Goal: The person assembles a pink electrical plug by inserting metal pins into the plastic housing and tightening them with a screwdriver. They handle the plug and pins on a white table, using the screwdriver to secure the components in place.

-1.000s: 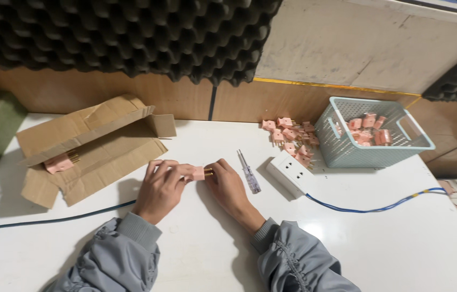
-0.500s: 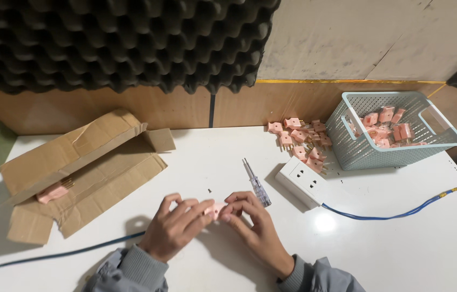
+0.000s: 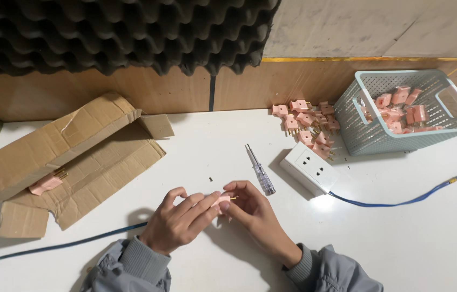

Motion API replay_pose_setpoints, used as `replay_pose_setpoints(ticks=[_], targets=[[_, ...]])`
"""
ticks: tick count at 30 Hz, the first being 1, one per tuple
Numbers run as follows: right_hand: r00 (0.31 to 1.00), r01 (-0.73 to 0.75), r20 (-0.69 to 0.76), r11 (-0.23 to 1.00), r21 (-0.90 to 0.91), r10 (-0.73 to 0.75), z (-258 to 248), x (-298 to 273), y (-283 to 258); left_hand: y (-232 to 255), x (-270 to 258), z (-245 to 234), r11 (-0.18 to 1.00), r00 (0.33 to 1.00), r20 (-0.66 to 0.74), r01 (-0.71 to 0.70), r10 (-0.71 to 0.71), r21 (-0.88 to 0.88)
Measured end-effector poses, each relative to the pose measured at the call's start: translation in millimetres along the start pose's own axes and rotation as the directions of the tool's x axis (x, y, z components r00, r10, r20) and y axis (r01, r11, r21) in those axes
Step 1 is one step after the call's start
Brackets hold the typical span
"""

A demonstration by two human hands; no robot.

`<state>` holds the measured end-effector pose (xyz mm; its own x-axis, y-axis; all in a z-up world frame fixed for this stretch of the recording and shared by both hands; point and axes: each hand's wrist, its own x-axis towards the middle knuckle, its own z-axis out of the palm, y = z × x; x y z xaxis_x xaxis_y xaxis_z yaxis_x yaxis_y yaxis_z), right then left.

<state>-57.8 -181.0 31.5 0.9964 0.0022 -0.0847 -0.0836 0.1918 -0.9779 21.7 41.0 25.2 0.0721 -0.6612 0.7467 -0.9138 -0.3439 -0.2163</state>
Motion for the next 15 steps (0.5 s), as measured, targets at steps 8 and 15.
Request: replay_pose_setpoints(ticks=[8,15], targets=[[0.953,0.286,-0.062,0.948,-0.138,-0.296,-12,15,14,-2,-4,13,0.994,0.976,-0.19,0.112,-0.11,-0.002],[0.903,0.299,0.077,0.488,-0.82,-0.423,-25,50,44,-16,-15,13,0.952,0.913,-0.286,0.307,-0.292,0.008]])
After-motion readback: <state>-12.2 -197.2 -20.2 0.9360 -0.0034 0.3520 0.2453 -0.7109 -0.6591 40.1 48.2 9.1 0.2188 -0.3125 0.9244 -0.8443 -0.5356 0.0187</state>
